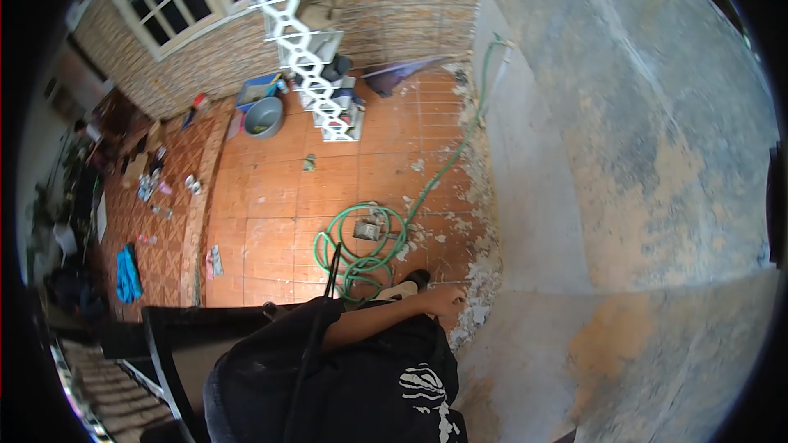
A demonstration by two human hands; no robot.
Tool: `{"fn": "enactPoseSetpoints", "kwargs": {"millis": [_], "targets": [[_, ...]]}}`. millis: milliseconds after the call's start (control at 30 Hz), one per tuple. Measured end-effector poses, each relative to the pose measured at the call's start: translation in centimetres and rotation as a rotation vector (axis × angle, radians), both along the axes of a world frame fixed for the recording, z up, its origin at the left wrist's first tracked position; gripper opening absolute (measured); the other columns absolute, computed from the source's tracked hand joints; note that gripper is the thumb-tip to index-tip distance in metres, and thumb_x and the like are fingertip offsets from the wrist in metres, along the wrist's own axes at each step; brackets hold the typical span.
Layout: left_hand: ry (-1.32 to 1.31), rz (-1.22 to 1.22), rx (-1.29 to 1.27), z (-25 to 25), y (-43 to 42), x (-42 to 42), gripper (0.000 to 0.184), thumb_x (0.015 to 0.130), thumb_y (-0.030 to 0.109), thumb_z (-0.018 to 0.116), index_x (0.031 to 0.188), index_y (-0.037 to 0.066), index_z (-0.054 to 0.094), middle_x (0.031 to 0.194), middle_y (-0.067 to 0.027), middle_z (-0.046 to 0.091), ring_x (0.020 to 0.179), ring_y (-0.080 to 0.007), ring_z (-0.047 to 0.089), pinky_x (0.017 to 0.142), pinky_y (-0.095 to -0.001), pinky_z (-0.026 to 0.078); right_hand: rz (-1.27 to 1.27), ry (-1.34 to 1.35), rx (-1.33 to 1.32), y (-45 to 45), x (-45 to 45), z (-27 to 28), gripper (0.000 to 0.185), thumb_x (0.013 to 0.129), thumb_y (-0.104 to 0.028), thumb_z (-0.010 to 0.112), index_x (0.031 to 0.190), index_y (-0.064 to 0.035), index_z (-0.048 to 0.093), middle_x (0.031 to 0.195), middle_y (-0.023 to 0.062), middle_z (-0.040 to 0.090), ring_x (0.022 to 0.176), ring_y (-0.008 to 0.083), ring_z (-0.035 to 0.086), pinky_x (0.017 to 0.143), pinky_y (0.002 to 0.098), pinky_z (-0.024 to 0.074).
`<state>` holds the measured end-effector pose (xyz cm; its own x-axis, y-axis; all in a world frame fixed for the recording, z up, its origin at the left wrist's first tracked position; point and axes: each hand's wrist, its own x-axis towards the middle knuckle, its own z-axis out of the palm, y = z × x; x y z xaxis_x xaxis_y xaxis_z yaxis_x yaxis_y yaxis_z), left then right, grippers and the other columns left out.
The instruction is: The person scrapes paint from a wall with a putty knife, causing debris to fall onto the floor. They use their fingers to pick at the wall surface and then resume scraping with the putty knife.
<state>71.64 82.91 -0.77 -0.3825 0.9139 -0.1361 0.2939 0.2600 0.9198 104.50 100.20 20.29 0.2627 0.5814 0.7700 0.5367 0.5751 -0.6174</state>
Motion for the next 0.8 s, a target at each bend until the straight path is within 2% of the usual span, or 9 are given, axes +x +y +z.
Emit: {"fn": "enactPoseSetpoints", "kwargs": {"millis": [100,133,167,233,300,400,500,600,800], "targets": [[0.019,-0.008,-0.021,1.7,1.1,-0.1,0.029,0.083,0.025,0.057,0.087,-0.003,0.063,0.081,-0.0191,0.062,0.075,-0.0301,0.060,0.068,-0.0379,0.046,-0.222,-0.019,0.030,2.1,2.4,-4.9,0.049,0.089,-0.019,0.063,0.047,-0.0032,0.042,0.044,-0.0010,0.034,0.043,0.0091,0.031,0.039,0.0280,0.0299],[-0.022,-0.036,-0.019,2.6,1.5,-0.4,0.029,0.083,0.025,0.058,0.091,-0.002,0.064,0.085,-0.0195,0.063,0.079,-0.0298,0.061,0.069,-0.0374,0.047,-0.289,0.145,-0.151,1.9,0.7,-5.3,0.047,0.090,-0.018,0.061,0.049,-0.0046,0.042,0.045,-0.0007,0.035,0.043,0.0100,0.031,0.039,0.0280,0.0301],[-0.003,-0.090,-0.084,3.7,2.0,-0.5,0.036,0.087,0.031,0.057,0.103,0.000,0.063,0.091,-0.0187,0.066,0.084,-0.0300,0.065,0.075,-0.0362,0.050,-0.288,0.077,-0.127,1.2,-1.3,-3.9,0.048,0.091,-0.020,0.059,0.050,-0.0042,0.037,0.048,-0.0016,0.032,0.044,0.0099,0.029,0.040,0.0301,0.0238],[-0.089,-0.083,-0.210,3.1,2.6,-0.3,0.028,0.089,0.022,0.056,0.102,-0.001,0.062,0.085,-0.0111,0.066,0.080,-0.0177,0.064,0.074,-0.0301,0.050,0.042,0.160,0.059,0.8,-2.3,-0.8,0.049,0.092,-0.012,0.053,0.050,-0.0076,0.030,0.044,-0.0004,0.030,0.039,0.0078,0.025,0.038,0.0260,0.0186],[-0.323,-0.098,-0.137,2.4,2.7,-0.8,0.025,0.092,0.017,0.052,0.106,-0.003,0.059,0.086,-0.0091,0.064,0.080,-0.0143,0.062,0.073,-0.0274,0.050,0.017,0.165,0.136,0.8,-1.9,1.5,0.048,0.092,-0.011,0.050,0.048,-0.0075,0.030,0.041,0.0007,0.030,0.037,0.0078,0.026,0.037,0.0257,0.0168],[-0.332,-0.113,-0.222,1.7,2.4,-1.8,0.026,0.094,0.016,0.049,0.109,-0.004,0.057,0.088,-0.0098,0.063,0.080,-0.0151,0.061,0.073,-0.0267,0.049,0.043,0.203,0.038,2.2,-1.8,-0.6,0.048,0.093,-0.011,0.048,0.047,-0.0075,0.033,0.041,0.0011,0.033,0.036,0.0073,0.028,0.037,0.0260,0.0157],[-0.374,-0.102,-0.226,2.0,2.9,-1.9,0.026,0.094,0.017,0.050,0.109,-0.003,0.057,0.086,-0.0099,0.063,0.077,-0.0147,0.061,0.071,-0.0262,0.049,-0.025,-0.005,-0.126,2.5,-2.2,-3.4,0.048,0.093,-0.012,0.047,0.047,-0.0058,0.038,0.040,0.0006,0.037,0.036,0.0073,0.030,0.037,0.0256,0.0171],[-0.404,-0.080,-0.173,2.7,3.2,-1.7,0.025,0.094,0.016,0.049,0.109,-0.003,0.057,0.086,-0.0100,0.063,0.076,-0.0143,0.061,0.071,-0.0255,0.050,-0.074,0.010,0.042,1.4,-3.0,0.1,0.047,0.092,-0.012,0.049,0.046,-0.0048,0.040,0.039,0.0006,0.038,0.036,0.0069,0.032,0.036,0.0249,0.0179],[-0.392,-0.112,-0.200,2.3,3.0,-1.8,0.025,0.094,0.016,0.049,0.108,-0.003,0.057,0.087,-0.0098,0.063,0.074,-0.0141,0.062,0.068,-0.0250,0.050,-0.055,0.042,-0.032,2.5,-2.1,-2.1,0.047,0.091,-0.010,0.049,0.045,-0.0053,0.040,0.039,0.0012,0.039,0.035,0.0065,0.033,0.035,0.0243,0.0196]]}}
